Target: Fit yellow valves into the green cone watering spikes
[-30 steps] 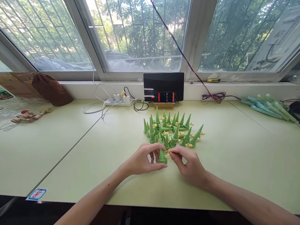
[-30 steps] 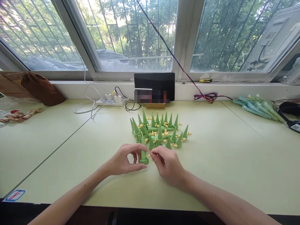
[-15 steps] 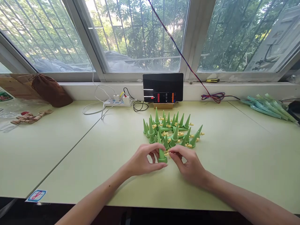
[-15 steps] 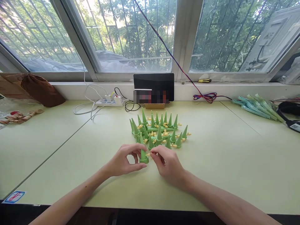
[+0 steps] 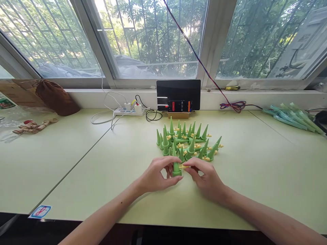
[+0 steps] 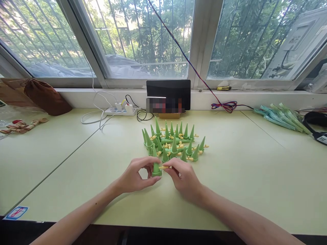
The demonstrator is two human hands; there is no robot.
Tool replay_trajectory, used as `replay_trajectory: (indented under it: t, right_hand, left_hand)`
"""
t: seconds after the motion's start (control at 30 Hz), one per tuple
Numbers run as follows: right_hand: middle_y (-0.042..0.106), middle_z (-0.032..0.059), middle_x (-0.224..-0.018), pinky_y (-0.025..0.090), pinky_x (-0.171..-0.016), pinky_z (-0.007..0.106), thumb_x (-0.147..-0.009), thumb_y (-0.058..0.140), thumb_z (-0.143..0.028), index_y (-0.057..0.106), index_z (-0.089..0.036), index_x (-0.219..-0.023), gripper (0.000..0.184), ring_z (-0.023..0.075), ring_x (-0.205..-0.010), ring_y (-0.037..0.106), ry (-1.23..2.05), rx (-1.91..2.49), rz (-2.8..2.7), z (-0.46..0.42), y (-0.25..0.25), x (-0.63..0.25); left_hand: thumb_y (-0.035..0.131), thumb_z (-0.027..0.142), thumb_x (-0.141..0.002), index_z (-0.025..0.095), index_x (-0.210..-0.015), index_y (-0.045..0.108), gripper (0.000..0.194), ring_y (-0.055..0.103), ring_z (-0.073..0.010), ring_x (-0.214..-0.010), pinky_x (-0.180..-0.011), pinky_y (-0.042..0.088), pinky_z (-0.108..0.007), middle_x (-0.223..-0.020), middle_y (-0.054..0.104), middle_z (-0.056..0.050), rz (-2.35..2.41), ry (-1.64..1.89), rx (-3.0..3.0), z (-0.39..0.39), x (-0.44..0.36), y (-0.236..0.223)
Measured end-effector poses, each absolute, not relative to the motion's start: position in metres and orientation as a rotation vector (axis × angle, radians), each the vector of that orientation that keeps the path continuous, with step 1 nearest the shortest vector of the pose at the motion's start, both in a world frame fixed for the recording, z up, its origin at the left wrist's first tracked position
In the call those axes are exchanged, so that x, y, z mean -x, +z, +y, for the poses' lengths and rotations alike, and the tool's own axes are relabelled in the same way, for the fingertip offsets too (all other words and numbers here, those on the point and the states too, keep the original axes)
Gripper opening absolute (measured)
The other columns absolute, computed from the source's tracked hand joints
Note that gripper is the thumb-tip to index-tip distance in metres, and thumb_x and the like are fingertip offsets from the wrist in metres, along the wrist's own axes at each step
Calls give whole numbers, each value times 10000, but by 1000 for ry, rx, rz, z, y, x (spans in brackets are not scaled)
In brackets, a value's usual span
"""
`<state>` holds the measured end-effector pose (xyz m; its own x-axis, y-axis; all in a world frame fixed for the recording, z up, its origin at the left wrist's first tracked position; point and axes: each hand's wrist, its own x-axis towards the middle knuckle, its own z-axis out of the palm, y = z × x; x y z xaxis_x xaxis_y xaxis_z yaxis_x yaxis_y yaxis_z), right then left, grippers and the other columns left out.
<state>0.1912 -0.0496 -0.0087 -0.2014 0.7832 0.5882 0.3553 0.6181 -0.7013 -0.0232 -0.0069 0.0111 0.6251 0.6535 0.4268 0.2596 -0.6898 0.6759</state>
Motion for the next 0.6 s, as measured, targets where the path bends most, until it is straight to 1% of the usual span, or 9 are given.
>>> replay_trajectory:
  t: [0.1, 0.2, 0.27, 0.37, 0.6]
  right_hand:
    - [667, 19, -722, 456, -524, 254, -1006, 555, -235, 687, -192, -976, 143, 146, -562, 558, 557, 956, -1789, -49, -12, -191]
    - [685, 27, -726, 479, -541, 255, -998, 555, -239, 677, -186, -956, 139, 153, -584, 594, 588, 969, -1779, -50, -13, -191]
    - [690, 29, -722, 493, -554, 259, -998, 550, -244, 669, -185, -934, 147, 157, -593, 611, 606, 979, -1775, -50, -13, -191]
    - [673, 21, -691, 491, -543, 260, -1007, 539, -274, 660, -188, -897, 185, 153, -568, 597, 639, 1006, -1780, -50, -12, -192]
    - [597, -7, -616, 434, -494, 246, -1018, 518, -331, 621, -191, -828, 257, 139, -514, 522, 679, 1062, -1793, -49, -12, -192]
  left_hand:
    - [740, 268, -822, 174, -1125, 645, 331, 626, -98, -598, -630, 566, -231, -868, 723, -25, 727, 893, -2317, -8, 23, 9]
    - [730, 263, -831, 168, -1141, 649, 334, 624, -101, -607, -648, 564, -241, -885, 728, -35, 731, 882, -2339, -9, 23, 7]
    - [727, 266, -830, 168, -1135, 655, 328, 621, -103, -604, -653, 564, -247, -876, 726, -34, 741, 873, -2342, -9, 23, 7]
    - [719, 283, -837, 175, -1130, 661, 317, 621, -110, -612, -656, 561, -253, -858, 718, -30, 751, 856, -2346, -9, 23, 6]
    - [724, 271, -840, 158, -1152, 662, 337, 610, -117, -619, -656, 544, -258, -791, 678, -14, 726, 844, -2387, -9, 23, 5]
